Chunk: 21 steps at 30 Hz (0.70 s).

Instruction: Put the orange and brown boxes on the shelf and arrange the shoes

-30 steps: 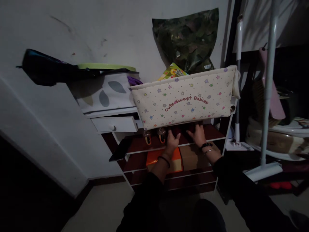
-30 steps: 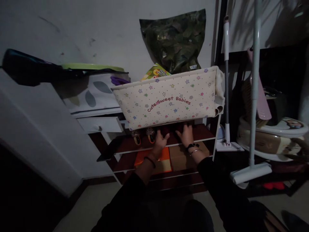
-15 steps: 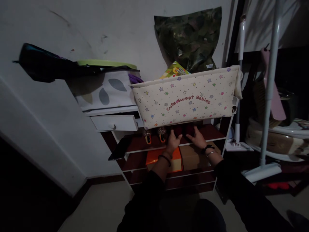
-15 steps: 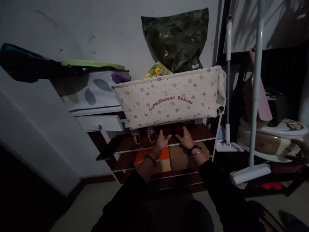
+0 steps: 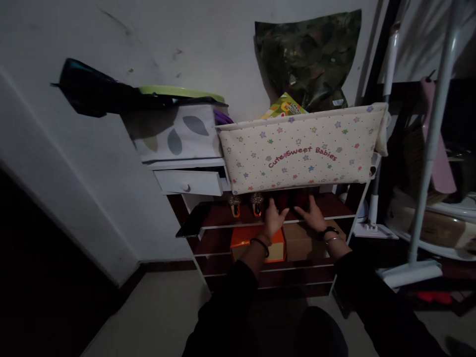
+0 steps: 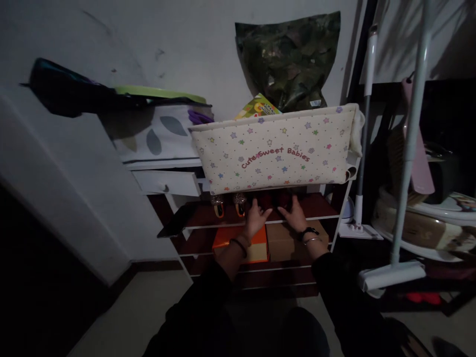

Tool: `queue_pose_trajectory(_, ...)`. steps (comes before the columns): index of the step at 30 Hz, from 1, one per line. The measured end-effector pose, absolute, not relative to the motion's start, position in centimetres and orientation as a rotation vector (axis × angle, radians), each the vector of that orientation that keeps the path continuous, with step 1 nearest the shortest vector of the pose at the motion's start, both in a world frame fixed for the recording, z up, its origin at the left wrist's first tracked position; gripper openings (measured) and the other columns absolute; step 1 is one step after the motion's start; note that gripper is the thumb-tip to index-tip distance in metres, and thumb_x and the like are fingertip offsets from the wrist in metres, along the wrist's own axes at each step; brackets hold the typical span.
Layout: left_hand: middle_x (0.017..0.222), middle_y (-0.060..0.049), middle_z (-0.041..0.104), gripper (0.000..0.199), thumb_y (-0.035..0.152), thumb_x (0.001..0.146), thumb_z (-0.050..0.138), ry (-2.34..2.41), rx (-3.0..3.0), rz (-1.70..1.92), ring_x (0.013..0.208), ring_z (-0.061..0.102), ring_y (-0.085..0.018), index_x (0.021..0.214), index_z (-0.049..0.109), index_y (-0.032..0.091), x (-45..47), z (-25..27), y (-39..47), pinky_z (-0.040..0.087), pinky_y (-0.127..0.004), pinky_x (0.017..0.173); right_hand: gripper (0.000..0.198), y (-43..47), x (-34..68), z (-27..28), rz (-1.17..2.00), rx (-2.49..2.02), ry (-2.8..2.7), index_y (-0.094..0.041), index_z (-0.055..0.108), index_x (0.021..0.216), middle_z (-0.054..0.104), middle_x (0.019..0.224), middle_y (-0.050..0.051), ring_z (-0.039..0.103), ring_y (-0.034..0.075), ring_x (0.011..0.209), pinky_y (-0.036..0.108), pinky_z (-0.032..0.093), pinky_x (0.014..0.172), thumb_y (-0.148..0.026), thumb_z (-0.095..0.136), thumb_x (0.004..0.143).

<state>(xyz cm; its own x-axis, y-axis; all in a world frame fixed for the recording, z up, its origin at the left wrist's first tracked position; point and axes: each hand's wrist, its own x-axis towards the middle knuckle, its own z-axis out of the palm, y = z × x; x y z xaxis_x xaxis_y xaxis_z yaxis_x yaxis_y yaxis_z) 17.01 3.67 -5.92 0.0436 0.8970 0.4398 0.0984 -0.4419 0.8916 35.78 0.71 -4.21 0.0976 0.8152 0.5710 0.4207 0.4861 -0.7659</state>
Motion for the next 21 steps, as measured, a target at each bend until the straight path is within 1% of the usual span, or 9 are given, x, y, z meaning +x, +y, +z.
queue_pose_trajectory(3,0.155,-0.027,0.054,0.095,0.032,0.082,0.083,1.069,1.753,1.456,0.135,0.064,-0.037,0.163,0.035,0.016,16.5,-6.6,2.0,0.056,-0.054,0.111,0.095,-0.8,35.6,-4.6,0.406,-1.078,-1.427,-0.017,0.038,0.158,0.063,0.147,0.022,0.065,0.035,0.132,0.058,0.049,0.115,-0.062,0.076,0.083)
queue_pose_trajectory(5,0.158,-0.024,0.049,0.084,0.029,0.088,0.074,1.047,1.886,1.531,0.138,0.061,-0.035,0.163,0.037,0.018,15.5,-6.9,0.4,0.056,-0.053,0.112,0.091,-2.9,35.5,-5.3,0.332,-1.062,-1.336,-0.019,0.038,0.159,0.059,0.151,0.022,0.066,0.034,0.13,0.057,0.052,0.114,-0.062,0.074,0.086)
queue_pose_trajectory(7,0.155,-0.021,0.051,0.067,0.026,0.095,0.065,1.004,2.029,1.636,0.139,0.061,-0.031,0.159,0.043,0.021,14.0,-7.1,-1.2,0.056,-0.051,0.113,0.078,-5.8,35.3,-6.5,0.24,-1.05,-1.256,-0.023,0.041,0.157,0.059,0.15,0.02,0.069,0.031,0.127,0.055,0.054,0.112,-0.059,0.068,0.093)
queue_pose_trajectory(9,0.151,-0.018,0.054,0.053,0.025,0.1,0.057,0.984,2.183,1.684,0.14,0.059,-0.029,0.153,0.049,0.022,12.2,-6.9,-2.7,0.055,-0.05,0.115,0.066,-9.2,35.0,-8.3,0.219,-1.04,-1.218,-0.023,0.046,0.154,0.068,0.136,0.017,0.072,0.03,0.121,0.054,0.057,0.108,-0.053,0.065,0.098)
queue_pose_trajectory(11,0.148,-0.018,0.058,0.046,0.023,0.102,0.054,0.987,2.321,1.673,0.141,0.058,-0.028,0.149,0.052,0.022,10.6,-6.4,-3.8,0.053,-0.051,0.118,0.057,-12.7,34.5,-10.6,0.25,-1.06,-1.217,-0.023,0.053,0.148,0.072,0.129,0.017,0.074,0.03,0.117,0.053,0.061,0.102,-0.049,0.065,0.099)
queue_pose_trajectory(12,0.145,-0.018,0.06,0.045,0.021,0.102,0.054,0.984,2.386,1.654,0.14,0.059,-0.028,0.147,0.053,0.021,9.9,-6.2,-4.3,0.052,-0.052,0.119,0.054,-14.3,34.2,-11.9,0.265,-1.084,-1.209,-0.022,0.055,0.146,0.073,0.127,0.017,0.074,0.031,0.115,0.052,0.063,0.099,-0.048,0.065,0.099)
queue_pose_trajectory(16,0.133,-0.016,0.069,0.041,0.014,0.098,0.055,0.942,2.639,1.521,0.129,0.065,-0.028,0.138,0.059,0.02,8.0,-5.6,-5.4,0.056,-0.051,0.112,0.045,-20.0,32.9,-19.0,0.242,-1.239,-1.275,-0.022,0.06,0.141,0.075,0.129,0.016,0.075,0.032,0.117,0.051,0.062,0.101,-0.045,0.06,0.102)
queue_pose_trajectory(19,0.121,-0.013,0.073,0.03,0.013,0.098,0.054,1.017,2.702,1.507,0.118,0.069,-0.026,0.125,0.066,0.021,6.4,-5.4,-5.9,0.059,-0.05,0.105,0.031,-23.2,32.7,-26.0,0.184,-1.223,-1.444,-0.029,0.074,0.123,0.081,0.117,0.01,0.081,0.031,0.104,0.041,0.069,0.087,-0.043,0.061,0.099)
queue_pose_trajectory(21,0.118,-0.013,0.075,0.025,0.016,0.1,0.053,1.066,2.677,1.537,0.115,0.071,-0.026,0.12,0.068,0.021,5.1,-5.1,-5.7,0.059,-0.049,0.104,0.029,-24.9,33.0,-30.7,0.198,-1.293,-1.501,-0.037,0.081,0.114,0.084,0.106,0.006,0.083,0.033,0.094,0.041,0.071,0.074,-0.049,0.066,0.093)
